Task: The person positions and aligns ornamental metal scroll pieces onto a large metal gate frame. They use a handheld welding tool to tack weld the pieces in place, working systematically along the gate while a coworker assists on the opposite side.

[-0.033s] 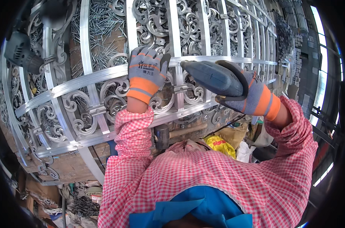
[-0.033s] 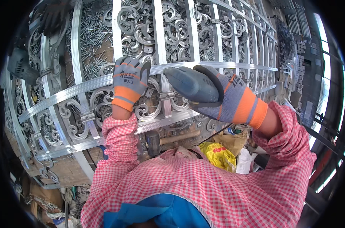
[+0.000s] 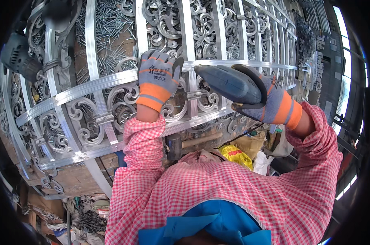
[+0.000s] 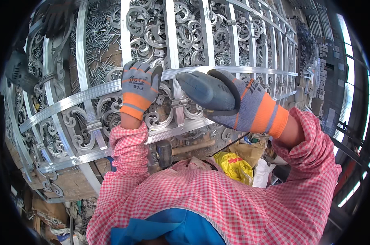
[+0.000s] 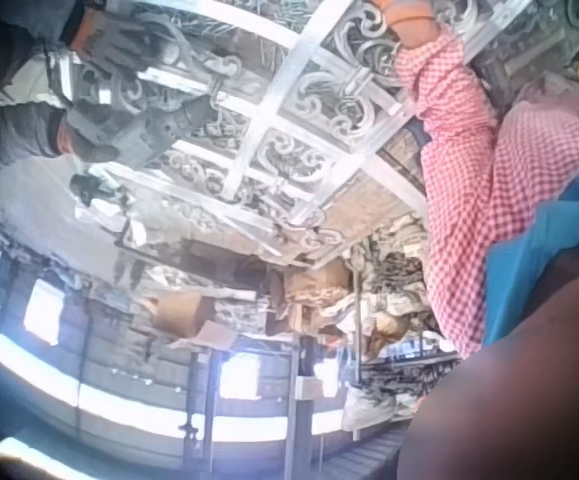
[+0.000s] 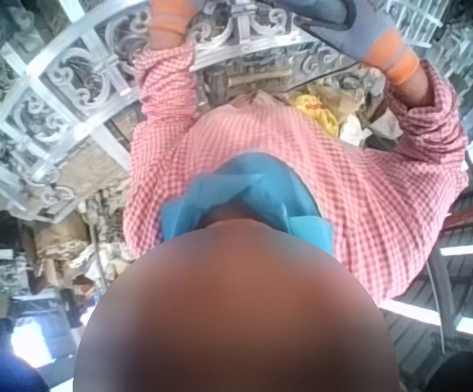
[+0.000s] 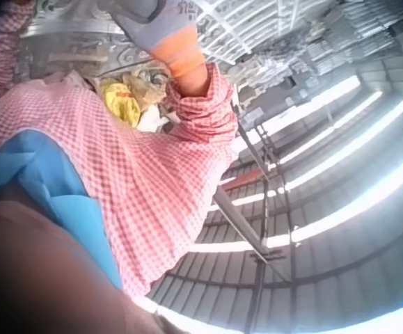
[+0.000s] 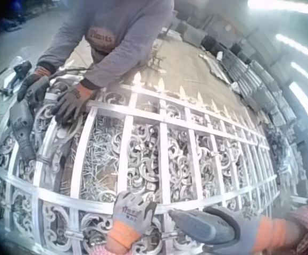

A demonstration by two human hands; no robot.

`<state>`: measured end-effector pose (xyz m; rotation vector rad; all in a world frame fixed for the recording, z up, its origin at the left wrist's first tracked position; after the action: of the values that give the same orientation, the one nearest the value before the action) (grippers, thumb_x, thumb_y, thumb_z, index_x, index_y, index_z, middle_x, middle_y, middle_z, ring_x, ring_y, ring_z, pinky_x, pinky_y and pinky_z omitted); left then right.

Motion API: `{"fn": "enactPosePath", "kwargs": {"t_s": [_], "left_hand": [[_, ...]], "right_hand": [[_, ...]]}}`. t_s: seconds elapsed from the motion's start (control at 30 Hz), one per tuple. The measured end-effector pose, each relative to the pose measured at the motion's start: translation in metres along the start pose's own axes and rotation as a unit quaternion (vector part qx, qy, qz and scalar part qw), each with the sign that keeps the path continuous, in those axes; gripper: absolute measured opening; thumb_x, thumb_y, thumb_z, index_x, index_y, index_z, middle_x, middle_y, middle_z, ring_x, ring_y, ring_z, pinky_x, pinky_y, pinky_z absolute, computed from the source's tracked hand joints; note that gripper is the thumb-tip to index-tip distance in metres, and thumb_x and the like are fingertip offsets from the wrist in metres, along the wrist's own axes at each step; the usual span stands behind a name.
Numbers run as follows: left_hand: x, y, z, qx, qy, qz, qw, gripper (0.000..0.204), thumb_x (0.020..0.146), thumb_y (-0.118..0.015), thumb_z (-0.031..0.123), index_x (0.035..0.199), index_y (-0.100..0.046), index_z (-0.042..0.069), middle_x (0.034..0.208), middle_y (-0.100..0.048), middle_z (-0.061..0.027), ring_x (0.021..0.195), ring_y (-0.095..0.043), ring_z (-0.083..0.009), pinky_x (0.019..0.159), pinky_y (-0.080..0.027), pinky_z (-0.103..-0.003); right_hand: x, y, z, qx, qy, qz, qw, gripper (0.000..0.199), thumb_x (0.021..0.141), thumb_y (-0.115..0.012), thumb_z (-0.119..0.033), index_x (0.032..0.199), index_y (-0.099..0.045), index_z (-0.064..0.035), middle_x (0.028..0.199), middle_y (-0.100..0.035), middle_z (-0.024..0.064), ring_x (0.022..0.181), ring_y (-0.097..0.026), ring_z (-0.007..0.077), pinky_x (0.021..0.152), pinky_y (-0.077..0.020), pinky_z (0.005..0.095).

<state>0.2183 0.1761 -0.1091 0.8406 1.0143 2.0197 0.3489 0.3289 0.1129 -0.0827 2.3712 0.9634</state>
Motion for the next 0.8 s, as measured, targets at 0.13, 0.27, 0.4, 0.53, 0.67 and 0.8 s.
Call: {"fn": "enactPosePath", "kwargs": {"t_s": [0.13, 0.27, 0.4, 0.53, 0.67, 0.8], "left_hand": [[0.002, 0.002, 0.000, -0.026, 0.027, -0.044, 0.998, 0.026, 0.086, -0.062, 0.036, 0.092, -0.071, 0.012, 0.096, -0.068, -0.0063, 0.098, -0.059, -0.0239, 0.097, -0.040, -0.041], [0.001, 0.001, 0.000, -0.029, 0.007, 0.002, 1.000, 0.024, 0.083, -0.063, 0.035, 0.088, -0.070, 0.012, 0.094, -0.065, -0.0057, 0.098, -0.058, -0.0241, 0.095, -0.041, -0.041], [0.001, 0.001, 0.000, -0.037, 0.005, -0.005, 0.999, 0.024, 0.082, -0.064, 0.034, 0.087, -0.069, 0.012, 0.094, -0.064, -0.0056, 0.098, -0.057, -0.0242, 0.096, -0.041, -0.042], [0.002, 0.004, 0.001, -0.054, 0.007, -0.007, 0.998, 0.020, 0.082, -0.066, 0.027, 0.092, -0.070, 0.011, 0.094, -0.065, -0.0070, 0.098, -0.059, -0.0260, 0.101, -0.039, -0.041], [0.004, 0.009, 0.001, -0.046, 0.012, -0.024, 0.999, 0.021, 0.082, -0.066, 0.027, 0.095, -0.070, 0.012, 0.095, -0.064, -0.0069, 0.098, -0.059, -0.0261, 0.102, -0.039, -0.042], [0.002, 0.006, 0.002, -0.064, 0.039, -0.064, 0.995, 0.021, 0.082, -0.066, 0.027, 0.096, -0.070, 0.012, 0.096, -0.065, -0.0070, 0.099, -0.059, -0.0263, 0.102, -0.039, -0.042]], "right_hand": [[0.004, 0.003, -0.008, -0.080, 0.001, -0.033, 0.996, 0.085, 0.075, -0.081, -0.034, 0.140, -0.040, 0.0025, 0.107, -0.067, 0.0168, 0.094, -0.069, 0.0282, 0.084, -0.0532, 0.0352], [0.007, 0.006, -0.009, -0.141, 0.009, -0.054, 0.988, 0.089, 0.073, -0.080, -0.039, 0.141, -0.039, 0.0017, 0.098, -0.069, 0.0161, 0.083, -0.070, 0.0301, 0.077, -0.0538, 0.0350], [0.014, 0.006, -0.001, -0.100, 0.047, -0.031, 0.993, 0.087, 0.074, -0.080, -0.038, 0.140, -0.040, 0.0009, 0.103, -0.068, 0.0166, 0.089, -0.070, 0.0308, 0.081, -0.0542, 0.0359], [0.017, 0.015, -0.013, -0.101, -0.005, -0.079, 0.992, 0.086, 0.074, -0.081, -0.033, 0.141, -0.039, 0.0009, 0.114, -0.065, 0.0173, 0.100, -0.068, 0.0287, 0.088, -0.0527, 0.0362], [0.030, 0.021, -0.032, -0.087, -0.076, -0.144, 0.983, 0.087, 0.073, -0.084, -0.024, 0.143, -0.038, 0.0017, 0.126, -0.061, 0.0182, 0.111, -0.063, 0.0245, 0.095, -0.0491, 0.0352], [0.026, 0.017, -0.012, -0.051, -0.025, -0.079, 0.995, 0.086, 0.075, -0.083, -0.023, 0.144, -0.037, 0.0011, 0.130, -0.058, 0.0175, 0.117, -0.060, 0.0251, 0.099, -0.0470, 0.0363]]}}
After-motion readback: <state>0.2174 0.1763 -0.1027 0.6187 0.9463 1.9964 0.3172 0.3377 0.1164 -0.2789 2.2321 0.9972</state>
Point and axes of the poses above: each hand's wrist, its own x-axis towards the middle knuckle, its own y-axis out of the back of the hand, z = x × y, the point moved 1 cm from there along x, towards the middle knuckle
